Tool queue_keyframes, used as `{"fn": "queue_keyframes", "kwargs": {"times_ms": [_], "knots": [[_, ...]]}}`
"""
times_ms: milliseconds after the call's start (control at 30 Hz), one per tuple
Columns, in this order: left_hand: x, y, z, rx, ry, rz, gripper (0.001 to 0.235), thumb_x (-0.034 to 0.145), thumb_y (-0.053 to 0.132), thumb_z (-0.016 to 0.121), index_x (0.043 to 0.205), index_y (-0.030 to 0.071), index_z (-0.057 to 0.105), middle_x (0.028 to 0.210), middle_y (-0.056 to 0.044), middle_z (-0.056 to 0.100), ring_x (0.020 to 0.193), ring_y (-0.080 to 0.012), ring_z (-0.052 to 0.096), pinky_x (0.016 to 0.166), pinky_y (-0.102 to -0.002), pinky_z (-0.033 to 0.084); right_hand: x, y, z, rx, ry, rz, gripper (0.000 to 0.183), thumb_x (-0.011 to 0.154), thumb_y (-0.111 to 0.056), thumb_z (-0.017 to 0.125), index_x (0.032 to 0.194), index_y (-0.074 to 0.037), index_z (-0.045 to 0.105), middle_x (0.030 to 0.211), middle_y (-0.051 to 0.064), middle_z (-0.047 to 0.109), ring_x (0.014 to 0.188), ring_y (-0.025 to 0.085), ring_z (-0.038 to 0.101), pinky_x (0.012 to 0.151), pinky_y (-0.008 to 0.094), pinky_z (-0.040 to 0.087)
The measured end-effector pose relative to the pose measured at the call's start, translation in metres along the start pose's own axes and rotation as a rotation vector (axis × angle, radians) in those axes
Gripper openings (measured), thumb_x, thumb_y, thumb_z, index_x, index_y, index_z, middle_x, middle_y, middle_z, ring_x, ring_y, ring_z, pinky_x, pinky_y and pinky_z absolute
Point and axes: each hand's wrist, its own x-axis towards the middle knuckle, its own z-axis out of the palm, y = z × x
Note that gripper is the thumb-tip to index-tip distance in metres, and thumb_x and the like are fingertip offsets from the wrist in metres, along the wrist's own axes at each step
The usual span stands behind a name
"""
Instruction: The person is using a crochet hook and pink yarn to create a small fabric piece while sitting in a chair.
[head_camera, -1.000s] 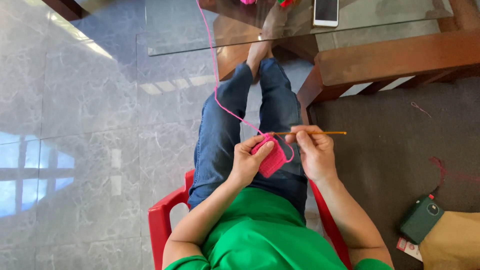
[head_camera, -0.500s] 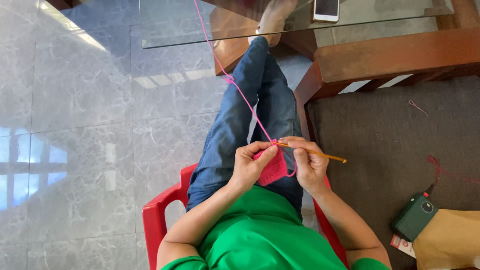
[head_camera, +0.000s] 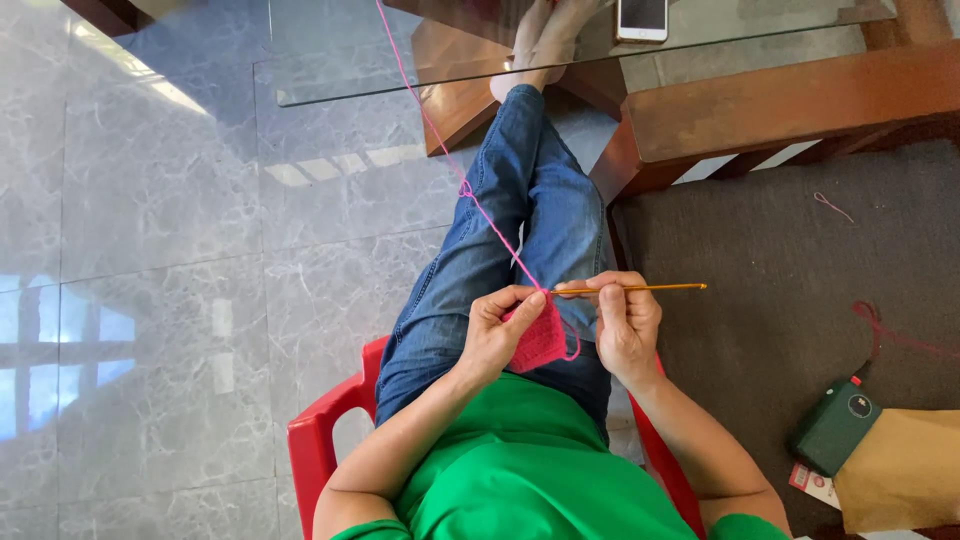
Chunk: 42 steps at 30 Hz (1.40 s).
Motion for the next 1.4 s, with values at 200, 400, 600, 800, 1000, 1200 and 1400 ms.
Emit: {"fn": "queue_keyframes", "kwargs": {"times_ms": [200,400,600,800,1000,1200,1400], "knots": [[0.005,-0.007,-0.001,-0.043,-0.013,-0.021,0.008,0.094,0.010,0.075,0.089,0.006,0.079,0.066,0.001,0.064,0.066,-0.0014,0.050,0.060,-0.016,0.045,0.007,-0.011,0.001,-0.132,-0.083,-0.078,0.025,0.106,-0.013,0.056,0.101,0.010,0.065,0.096,0.030,0.076,0.087,0.033,0.079,0.084,0.042,0.063],[0.009,-0.007,-0.006,-0.050,0.046,-0.064,0.008,0.093,0.008,0.075,0.087,0.005,0.077,0.066,0.001,0.065,0.064,-0.0018,0.052,0.057,-0.016,0.042,0.016,-0.014,-0.003,-0.336,-0.021,-0.099,0.026,0.106,-0.016,0.058,0.102,0.006,0.072,0.094,0.022,0.078,0.083,0.026,0.078,0.085,0.038,0.060],[0.038,-0.003,-0.020,-0.065,0.128,-0.143,0.010,0.092,0.008,0.074,0.083,0.007,0.076,0.061,-0.002,0.060,0.058,-0.0063,0.055,0.052,-0.018,0.042,0.135,-0.005,-0.032,-0.601,0.063,-0.031,0.027,0.116,-0.021,0.046,0.113,-0.004,0.067,0.085,0.010,0.068,0.084,0.019,0.062,0.088,0.038,0.049],[0.089,0.014,-0.030,-0.064,0.262,-0.272,0.012,0.093,0.013,0.071,0.083,0.008,0.074,0.061,-0.004,0.063,0.053,-0.0117,0.064,0.046,-0.021,0.050,0.311,0.153,-0.075,-1.306,-0.006,-0.007,0.026,0.100,-0.007,0.057,0.122,0.001,0.070,0.098,0.026,0.074,0.094,0.050,0.071,0.085,0.061,0.055],[0.117,0.006,-0.051,-0.248,0.135,-0.378,0.014,0.096,0.010,0.067,0.082,0.009,0.067,0.073,-0.003,0.067,0.060,-0.0126,0.062,0.052,-0.026,0.049,0.366,0.188,-0.132,-1.631,-0.256,0.549,0.055,0.093,0.001,0.047,0.145,-0.018,0.050,0.103,0.022,0.071,0.091,0.044,0.066,0.070,0.053,0.052],[0.130,-0.019,-0.043,-0.306,0.085,-0.360,0.013,0.096,0.010,0.068,0.084,0.006,0.070,0.083,-0.006,0.072,0.071,-0.0122,0.063,0.063,-0.025,0.049,0.364,0.209,-0.158,-1.730,-0.286,0.259,0.061,0.088,0.005,0.053,0.143,-0.020,0.063,0.082,0.017,0.072,0.070,0.042,0.065,0.058,0.050,0.048],[0.126,-0.005,-0.032,-0.279,0.012,-0.395,0.014,0.096,0.010,0.066,0.084,0.006,0.070,0.082,-0.006,0.071,0.070,-0.0124,0.063,0.061,-0.025,0.048,0.368,0.201,-0.152,-1.735,-0.314,0.324,0.070,0.085,0.013,0.050,0.145,-0.020,0.061,0.077,0.015,0.070,0.067,0.039,0.062,0.061,0.047,0.047]]}}
